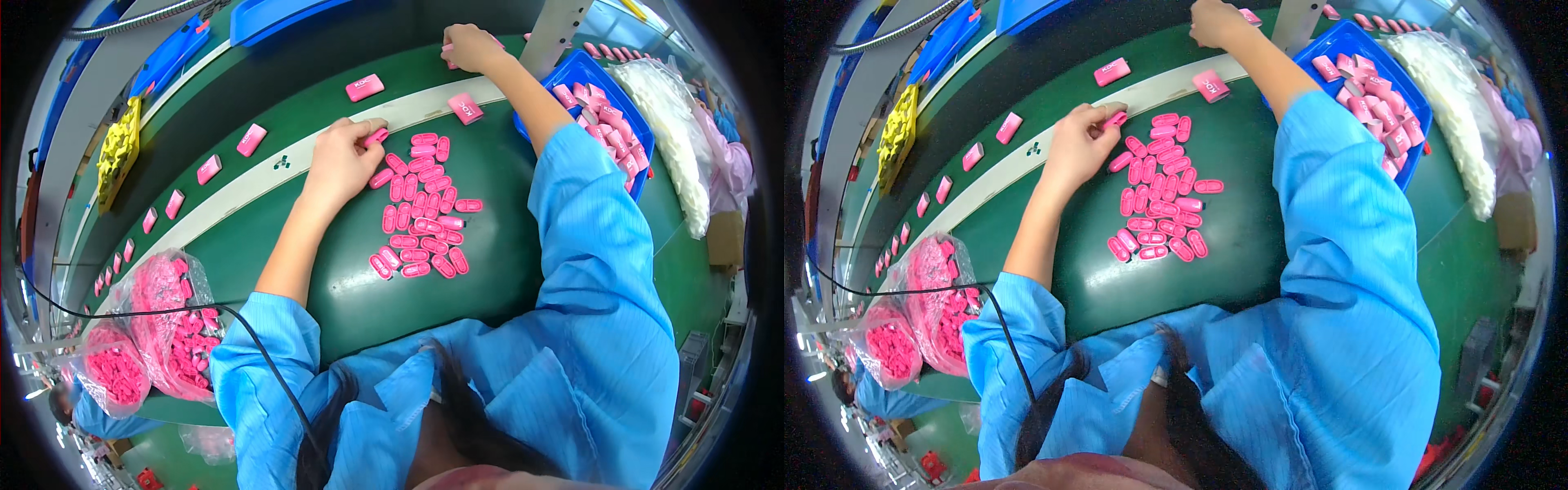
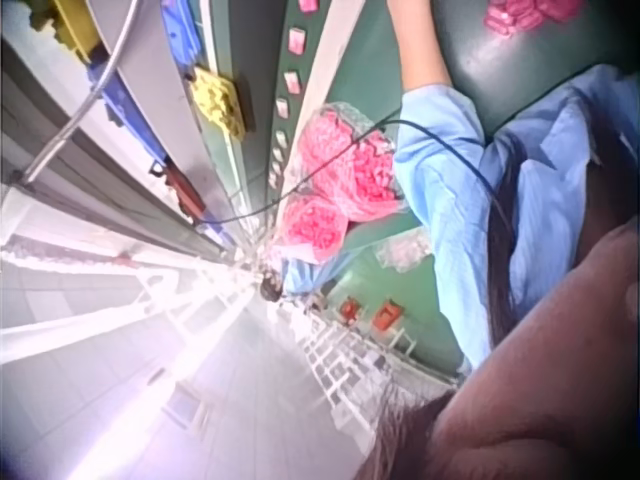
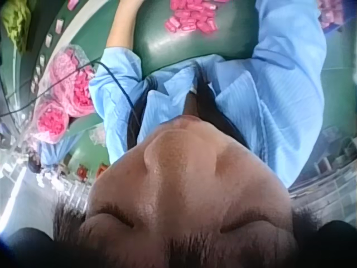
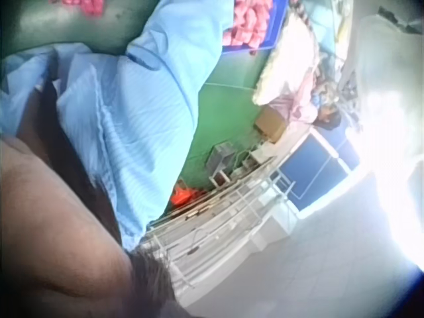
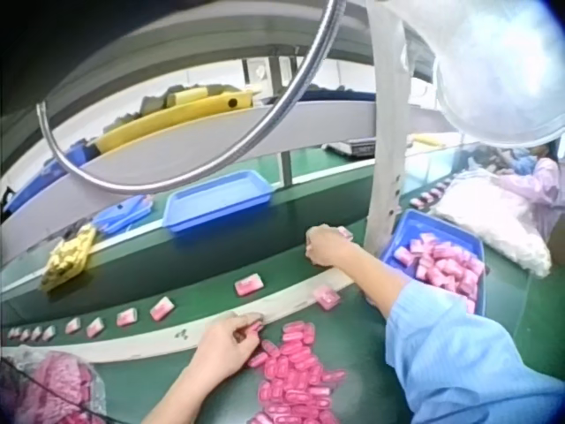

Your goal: The person repeatedly picks up pink capsule halves from a green table and a blue tray, then joins them into complete capsules. The assembled capsules are placed back onto the table. The process is continuous and repetitive throughout the clip.

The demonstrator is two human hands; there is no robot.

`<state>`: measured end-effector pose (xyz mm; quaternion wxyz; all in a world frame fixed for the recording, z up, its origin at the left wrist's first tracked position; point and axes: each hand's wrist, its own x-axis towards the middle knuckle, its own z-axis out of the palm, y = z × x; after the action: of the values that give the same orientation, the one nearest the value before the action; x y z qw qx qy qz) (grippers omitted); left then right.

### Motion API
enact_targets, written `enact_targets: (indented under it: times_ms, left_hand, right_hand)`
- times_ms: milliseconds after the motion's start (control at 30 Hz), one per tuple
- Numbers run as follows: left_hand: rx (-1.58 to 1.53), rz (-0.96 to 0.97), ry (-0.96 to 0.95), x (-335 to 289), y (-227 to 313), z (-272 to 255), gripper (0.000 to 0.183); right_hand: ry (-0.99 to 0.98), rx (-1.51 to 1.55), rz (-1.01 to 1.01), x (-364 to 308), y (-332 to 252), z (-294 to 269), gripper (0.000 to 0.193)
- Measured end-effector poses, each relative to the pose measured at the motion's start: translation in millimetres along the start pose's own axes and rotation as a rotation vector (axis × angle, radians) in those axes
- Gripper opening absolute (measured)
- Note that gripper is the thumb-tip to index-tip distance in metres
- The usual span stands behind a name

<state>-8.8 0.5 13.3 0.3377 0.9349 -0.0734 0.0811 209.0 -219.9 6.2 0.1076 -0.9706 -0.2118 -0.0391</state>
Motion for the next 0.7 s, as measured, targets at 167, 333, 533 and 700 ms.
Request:
enact_targets:
  times_ms: [167, 333, 533, 700]
  left_hand:
    - [-0.791, -0.283, -0.024, 18, -7, 2, 0.03]
    - [-1.103, -0.297, 0.054, 18, -7, 13, 0.036]
    - [-1.031, -0.315, 0.039, 16, -8, 12, 0.035]
    - [-1.058, -0.279, 0.139, 16, -9, 12, 0.034]
  right_hand:
    - [-0.131, 1.07, -0.186, -76, -77, -26, 0.045]
    - [-0.011, 1.057, -0.222, -103, -100, 5, 0.027]
    - [0.057, 0.934, -0.225, -117, -104, -7, 0.023]
    - [-0.133, 1.378, -0.06, -111, -96, 7, 0.025]
